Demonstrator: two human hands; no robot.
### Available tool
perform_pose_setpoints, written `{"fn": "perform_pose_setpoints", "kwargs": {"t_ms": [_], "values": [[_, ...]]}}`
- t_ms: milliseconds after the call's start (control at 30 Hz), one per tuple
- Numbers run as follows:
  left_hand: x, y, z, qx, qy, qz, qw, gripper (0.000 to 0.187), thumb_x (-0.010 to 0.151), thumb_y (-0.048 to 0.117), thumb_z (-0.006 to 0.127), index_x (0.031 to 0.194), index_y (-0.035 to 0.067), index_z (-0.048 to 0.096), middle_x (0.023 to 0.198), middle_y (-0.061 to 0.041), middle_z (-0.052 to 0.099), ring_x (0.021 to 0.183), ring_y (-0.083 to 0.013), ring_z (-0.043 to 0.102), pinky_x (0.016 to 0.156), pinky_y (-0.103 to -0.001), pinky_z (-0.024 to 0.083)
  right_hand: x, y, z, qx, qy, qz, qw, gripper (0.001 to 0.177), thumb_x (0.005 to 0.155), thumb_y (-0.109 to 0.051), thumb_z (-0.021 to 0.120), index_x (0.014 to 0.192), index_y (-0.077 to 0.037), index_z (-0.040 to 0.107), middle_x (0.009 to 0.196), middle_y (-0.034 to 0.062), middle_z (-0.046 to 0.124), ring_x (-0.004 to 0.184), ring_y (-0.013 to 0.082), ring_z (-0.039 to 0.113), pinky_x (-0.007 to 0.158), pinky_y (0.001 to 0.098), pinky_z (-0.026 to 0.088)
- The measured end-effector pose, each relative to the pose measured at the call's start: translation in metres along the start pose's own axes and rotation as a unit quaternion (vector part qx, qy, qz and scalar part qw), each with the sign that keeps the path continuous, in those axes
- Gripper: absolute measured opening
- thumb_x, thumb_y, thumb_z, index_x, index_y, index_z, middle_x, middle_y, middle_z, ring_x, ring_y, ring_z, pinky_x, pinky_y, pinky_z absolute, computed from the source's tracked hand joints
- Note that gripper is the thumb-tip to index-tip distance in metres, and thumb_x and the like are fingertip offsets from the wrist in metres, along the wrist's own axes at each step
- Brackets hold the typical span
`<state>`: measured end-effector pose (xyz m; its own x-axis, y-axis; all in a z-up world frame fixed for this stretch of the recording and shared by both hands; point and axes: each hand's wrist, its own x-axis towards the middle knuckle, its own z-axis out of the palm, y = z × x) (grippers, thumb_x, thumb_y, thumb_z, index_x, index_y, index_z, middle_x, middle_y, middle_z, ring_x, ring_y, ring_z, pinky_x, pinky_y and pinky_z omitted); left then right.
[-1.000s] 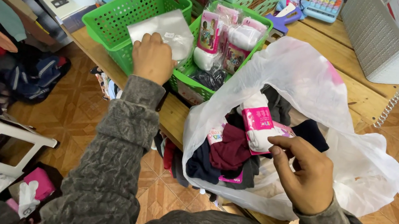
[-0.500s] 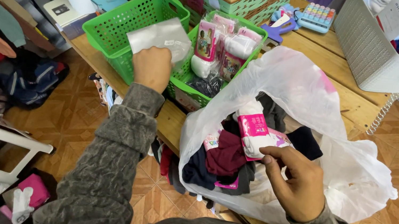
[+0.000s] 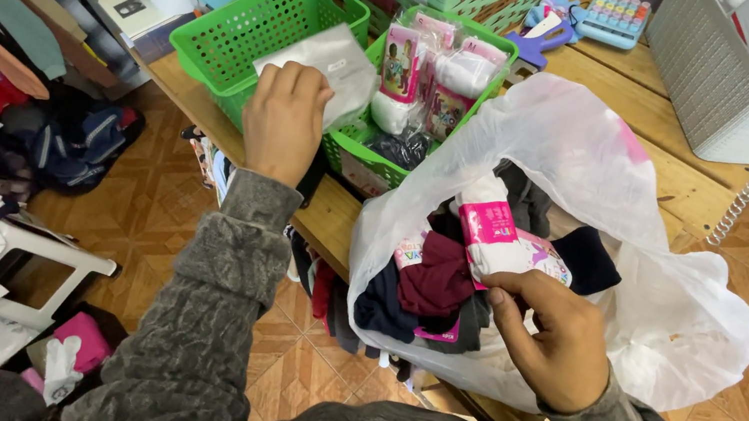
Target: The person sorts through a bag of new clothing items by removing them, placing them into green baskets, and putting some items into plastic bags.
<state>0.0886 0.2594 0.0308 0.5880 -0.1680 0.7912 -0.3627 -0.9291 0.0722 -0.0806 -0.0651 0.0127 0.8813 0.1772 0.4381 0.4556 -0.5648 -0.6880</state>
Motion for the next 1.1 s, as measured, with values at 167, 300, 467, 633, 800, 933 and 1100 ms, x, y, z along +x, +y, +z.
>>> {"fn": "perform_pose_setpoints", "kwargs": {"t_ms": [167,300,467,633,800,933,1100], "values": [[-0.015,0.021,-0.013,-0.041,0.052,0.072,0.995,0.01,0.097,0.01,0.07,0.098,0.005,0.061,0.095,-0.01,0.065,0.086,-0.0321,0.062,0.076,-0.045,0.049,0.002,-0.004,0.002,-0.003,-0.009,0.0,1.0,0.017,0.088,-0.012,0.071,0.103,-0.009,0.076,0.078,0.0033,0.071,0.05,0.0124,0.054,0.047,0.0284,0.04],[-0.024,0.054,-0.044,-0.13,0.082,0.135,0.979,0.007,0.1,0.003,0.067,0.1,0.002,0.059,0.095,-0.01,0.065,0.083,-0.0315,0.063,0.074,-0.044,0.049,0.008,-0.01,0.004,0.017,-0.005,-0.015,1.0,0.023,0.089,-0.013,0.07,0.111,-0.008,0.074,0.087,0.0029,0.074,0.061,0.0119,0.061,0.053,0.027,0.045],[-0.036,0.107,-0.099,-0.399,0.079,0.116,0.906,0.009,0.109,0.011,0.057,0.107,0.003,0.052,0.086,-0.008,0.059,0.074,-0.0269,0.062,0.066,-0.038,0.049,0.023,0.014,0.026,0.213,-0.055,0.027,0.975,0.049,0.091,-0.015,0.072,0.137,-0.006,0.057,0.12,0.0074,0.069,0.103,0.0163,0.065,0.082,0.0288,0.052],[-0.047,0.136,-0.131,-0.718,0.084,-0.038,0.69,0.023,0.117,0.027,0.052,0.114,0.006,0.045,0.073,-0.004,0.047,0.061,-0.017,0.055,0.056,-0.03,0.046,0.037,0.021,0.052,0.565,-0.157,0.063,0.807,0.082,0.091,-0.022,0.076,0.158,-0.005,0.031,0.155,0.0135,0.046,0.143,0.0242,0.049,0.112,0.0391,0.043],[-0.051,0.119,-0.129,-0.766,0.15,-0.214,0.587,0.025,0.118,0.029,0.045,0.111,0.006,0.044,0.073,-0.001,0.041,0.056,-0.0124,0.043,0.052,-0.03,0.045,-0.001,0.074,0.081,0.706,-0.196,0.008,0.68,0.044,0.103,-0.023,0.07,0.135,-0.001,0.049,0.128,0.009,0.056,0.117,0.0196,0.054,0.098,0.0341,0.046],[-0.073,0.091,-0.118,-0.678,0.188,-0.294,0.646,0.024,0.116,0.029,0.042,0.111,0.006,0.046,0.076,-0.002,0.044,0.059,-0.0133,0.044,0.054,-0.029,0.044,-0.008,0.077,0.065,0.674,-0.067,0.102,0.728,0.018,0.107,-0.014,0.068,0.113,0.003,0.065,0.098,0.008,0.067,0.087,0.0171,0.062,0.077,0.0307,0.051],[-0.146,0.032,-0.087,-0.525,0.078,-0.32,0.784,0.024,0.12,0.025,0.045,0.109,0.005,0.05,0.087,-0.004,0.052,0.078,-0.0111,0.054,0.072,-0.03,0.051,-0.023,0.083,0.042,0.359,0.102,0.173,0.912,0.02,0.103,-0.016,0.066,0.095,0.001,0.071,0.079,0.005,0.067,0.066,0.0127,0.057,0.062,0.0272,0.046]]}}
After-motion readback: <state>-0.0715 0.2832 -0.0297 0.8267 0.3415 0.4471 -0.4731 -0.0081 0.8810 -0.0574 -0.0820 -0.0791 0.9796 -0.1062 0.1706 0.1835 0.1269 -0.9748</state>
